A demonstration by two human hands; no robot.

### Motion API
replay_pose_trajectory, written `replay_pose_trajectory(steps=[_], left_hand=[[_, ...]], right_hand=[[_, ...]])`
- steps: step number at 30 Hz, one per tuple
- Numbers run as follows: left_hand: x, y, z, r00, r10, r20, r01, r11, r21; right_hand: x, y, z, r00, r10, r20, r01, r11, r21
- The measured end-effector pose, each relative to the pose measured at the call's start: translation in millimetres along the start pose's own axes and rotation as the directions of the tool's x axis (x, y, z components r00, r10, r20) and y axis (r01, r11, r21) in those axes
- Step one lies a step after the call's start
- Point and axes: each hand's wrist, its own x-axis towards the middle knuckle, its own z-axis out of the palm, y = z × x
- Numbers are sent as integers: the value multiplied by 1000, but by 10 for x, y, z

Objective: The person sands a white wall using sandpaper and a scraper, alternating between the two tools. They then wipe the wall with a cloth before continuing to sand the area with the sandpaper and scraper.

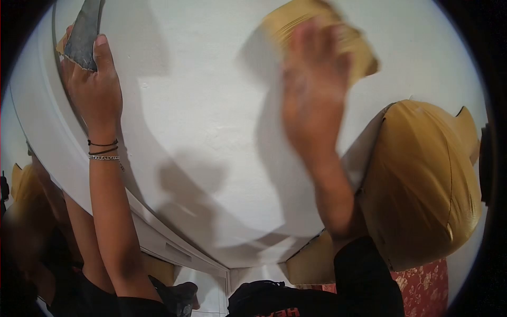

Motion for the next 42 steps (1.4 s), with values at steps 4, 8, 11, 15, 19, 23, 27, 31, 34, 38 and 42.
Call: replay_pose_trajectory(steps=[4, 8, 11, 15, 19, 23, 27, 31, 34, 38, 42], left_hand=[[18, 86, -2, 998, -59, -6, 59, 998, -28], [-15, 35, -9, 1000, -17, 0, 17, 1000, -7], [-40, 5, -4, 1000, -5, -29, 5, 1000, 13], [-6, 46, -18, 997, 61, -53, -55, 993, 103], [-29, -38, 16, 993, 103, -62, -99, 993, 66], [-24, -18, -3, 998, 49, -27, -48, 997, 54], [-40, -35, -31, 996, 74, 40, -79, 989, 128], [-40, -33, -2, 999, 46, 20, -47, 995, 86], [-26, -16, -18, 1000, 19, 6, -19, 999, 46], [-35, -7, -8, 1000, -21, -4, 21, 1000, 5], [-79, 128, -34, 997, -74, -27, 73, 996, -58]], right_hand=[[-469, -187, 124, 968, -210, 140, 215, 976, -24], [94, 196, 57, 993, -54, -105, 49, 997, -52], [99, 69, 58, 998, -8, -61, 5, 999, -46], [-515, -305, 94, 910, -256, 325, 273, 962, -8], [-84, 129, -24, 995, -59, 84, 67, 993, -97], [47, 339, -16, 996, -20, -87, 5, 987, -162], [-952, -231, 96, 893, -248, 376, 274, 962, -16], [-258, 76, -57, 982, -109, 156, 128, 985, -119], [206, 401, -26, 988, -111, -111, 84, 972, -221], [-288, -211, 16, 885, -267, 381, 305, 951, -44], [-187, -174, 63, 955, -221, 199, 234, 971, -40]])
